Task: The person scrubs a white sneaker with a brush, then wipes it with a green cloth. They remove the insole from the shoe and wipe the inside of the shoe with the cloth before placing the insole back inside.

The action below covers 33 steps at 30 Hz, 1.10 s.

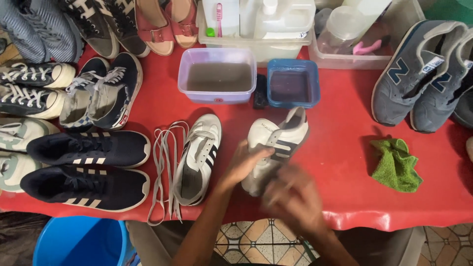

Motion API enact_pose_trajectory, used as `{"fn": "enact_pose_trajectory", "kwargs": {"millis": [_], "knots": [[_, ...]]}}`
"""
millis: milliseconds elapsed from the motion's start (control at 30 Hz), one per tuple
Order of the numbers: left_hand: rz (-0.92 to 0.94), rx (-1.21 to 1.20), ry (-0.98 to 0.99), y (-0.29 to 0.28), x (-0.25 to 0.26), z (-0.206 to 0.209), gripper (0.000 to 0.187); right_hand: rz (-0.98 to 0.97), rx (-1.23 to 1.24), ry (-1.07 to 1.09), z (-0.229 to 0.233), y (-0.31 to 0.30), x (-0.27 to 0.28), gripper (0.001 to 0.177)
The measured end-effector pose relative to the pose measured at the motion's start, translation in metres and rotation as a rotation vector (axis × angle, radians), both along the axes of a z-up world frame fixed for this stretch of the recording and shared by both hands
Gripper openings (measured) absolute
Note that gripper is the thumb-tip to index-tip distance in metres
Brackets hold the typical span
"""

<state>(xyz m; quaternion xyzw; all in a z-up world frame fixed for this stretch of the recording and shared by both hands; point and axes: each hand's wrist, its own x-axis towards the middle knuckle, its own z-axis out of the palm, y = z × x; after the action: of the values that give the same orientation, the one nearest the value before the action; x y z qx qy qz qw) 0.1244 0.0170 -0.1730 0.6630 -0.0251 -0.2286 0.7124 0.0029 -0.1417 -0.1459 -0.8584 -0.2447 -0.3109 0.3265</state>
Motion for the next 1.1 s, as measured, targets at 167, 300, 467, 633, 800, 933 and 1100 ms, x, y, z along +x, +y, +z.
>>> {"fn": "enact_pose_trajectory", "kwargs": {"millis": [167,300,467,633,800,933,1100], "knots": [[0.037,-0.038,-0.002,-0.002,0.001,-0.001,0.015,-0.083,0.181,0.004,0.017,0.011,0.005,0.028],[-0.014,-0.02,-0.013,-0.002,0.001,0.001,0.018,-0.035,0.021,0.041,0.006,0.002,0.004,0.049],[0.048,-0.017,0.063,-0.005,0.001,-0.001,0.02,0.06,0.247,0.091,0.017,0.015,0.001,0.024],[-0.002,-0.029,0.039,-0.004,-0.003,0.014,0.023,-0.247,0.214,0.14,0.0,-0.001,0.01,0.042],[0.073,-0.131,0.057,-0.008,0.002,-0.014,0.032,0.126,0.933,0.773,0.048,0.032,0.004,0.034],[0.013,-0.164,0.009,-0.007,-0.004,-0.006,0.01,-0.239,0.17,0.094,0.007,0.013,0.01,0.043],[0.066,-0.136,0.083,-0.009,0.001,-0.015,0.022,-0.039,0.078,0.057,0.025,0.027,-0.002,0.045]]}}
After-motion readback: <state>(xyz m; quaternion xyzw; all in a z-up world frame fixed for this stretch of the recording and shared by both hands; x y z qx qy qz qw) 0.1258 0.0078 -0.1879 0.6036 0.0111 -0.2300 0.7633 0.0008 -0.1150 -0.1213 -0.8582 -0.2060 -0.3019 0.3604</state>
